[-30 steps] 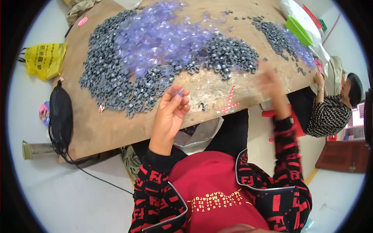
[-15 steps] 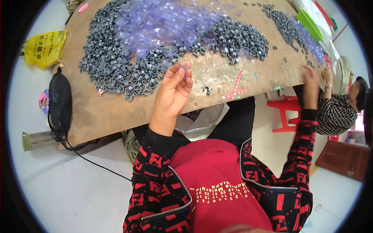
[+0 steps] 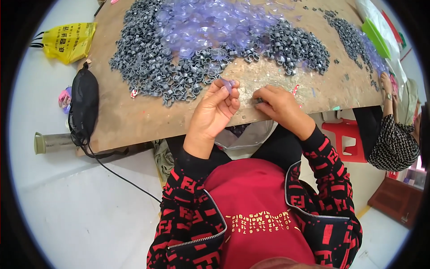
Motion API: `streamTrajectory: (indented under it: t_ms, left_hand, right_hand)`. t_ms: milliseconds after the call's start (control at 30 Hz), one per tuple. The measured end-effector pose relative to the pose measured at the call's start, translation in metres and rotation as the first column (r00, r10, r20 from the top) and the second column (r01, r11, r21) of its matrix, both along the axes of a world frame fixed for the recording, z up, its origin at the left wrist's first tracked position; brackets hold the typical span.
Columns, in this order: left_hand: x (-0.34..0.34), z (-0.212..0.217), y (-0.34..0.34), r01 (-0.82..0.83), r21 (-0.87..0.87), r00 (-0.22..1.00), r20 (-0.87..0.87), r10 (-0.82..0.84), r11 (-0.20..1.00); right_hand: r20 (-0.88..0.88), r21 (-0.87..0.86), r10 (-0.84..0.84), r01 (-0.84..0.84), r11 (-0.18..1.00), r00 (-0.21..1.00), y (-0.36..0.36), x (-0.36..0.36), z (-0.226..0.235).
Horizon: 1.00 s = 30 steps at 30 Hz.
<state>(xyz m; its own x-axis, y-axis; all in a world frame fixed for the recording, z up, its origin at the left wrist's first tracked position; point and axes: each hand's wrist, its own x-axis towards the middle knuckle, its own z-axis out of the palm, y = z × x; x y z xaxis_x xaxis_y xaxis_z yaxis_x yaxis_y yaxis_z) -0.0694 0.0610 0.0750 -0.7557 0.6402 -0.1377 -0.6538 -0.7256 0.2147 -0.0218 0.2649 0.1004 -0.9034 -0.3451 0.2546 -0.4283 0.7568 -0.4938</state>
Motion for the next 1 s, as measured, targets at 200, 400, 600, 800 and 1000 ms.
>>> streamTrajectory:
  t_ms: [200, 400, 600, 800, 1000]
  left_hand:
    - [0.0, -0.005, 0.007, 0.058, 0.081, 0.997, 0.04, -0.061, 0.995]
    - [0.005, 0.007, 0.012, 0.048, -0.093, 0.997, -0.055, -0.053, 0.995]
    - [0.01, 0.009, 0.017, 0.023, -0.164, 0.989, -0.141, -0.046, 0.986]
    - [0.015, 0.027, 0.025, -0.001, -0.331, 0.968, -0.238, -0.082, 0.944]
    - [0.015, 0.022, 0.026, -0.049, -0.379, 0.966, -0.252, -0.052, 0.924]
  right_hand:
    - [0.45, -0.783, 0.019, 0.384, 0.489, 0.893, -0.009, -0.004, 0.022]
    - [0.393, -0.876, 0.112, 0.335, 0.345, 0.913, -0.019, -0.008, 0.023]
    - [0.394, -0.896, 0.208, 0.324, 0.304, 0.895, -0.019, -0.006, 0.017]
    - [0.434, -0.863, 0.187, 0.348, 0.365, 0.881, -0.016, 0.0, 0.021]
    - [0.122, -0.598, -0.032, 0.099, 0.795, 0.992, -0.013, 0.001, 0.025]
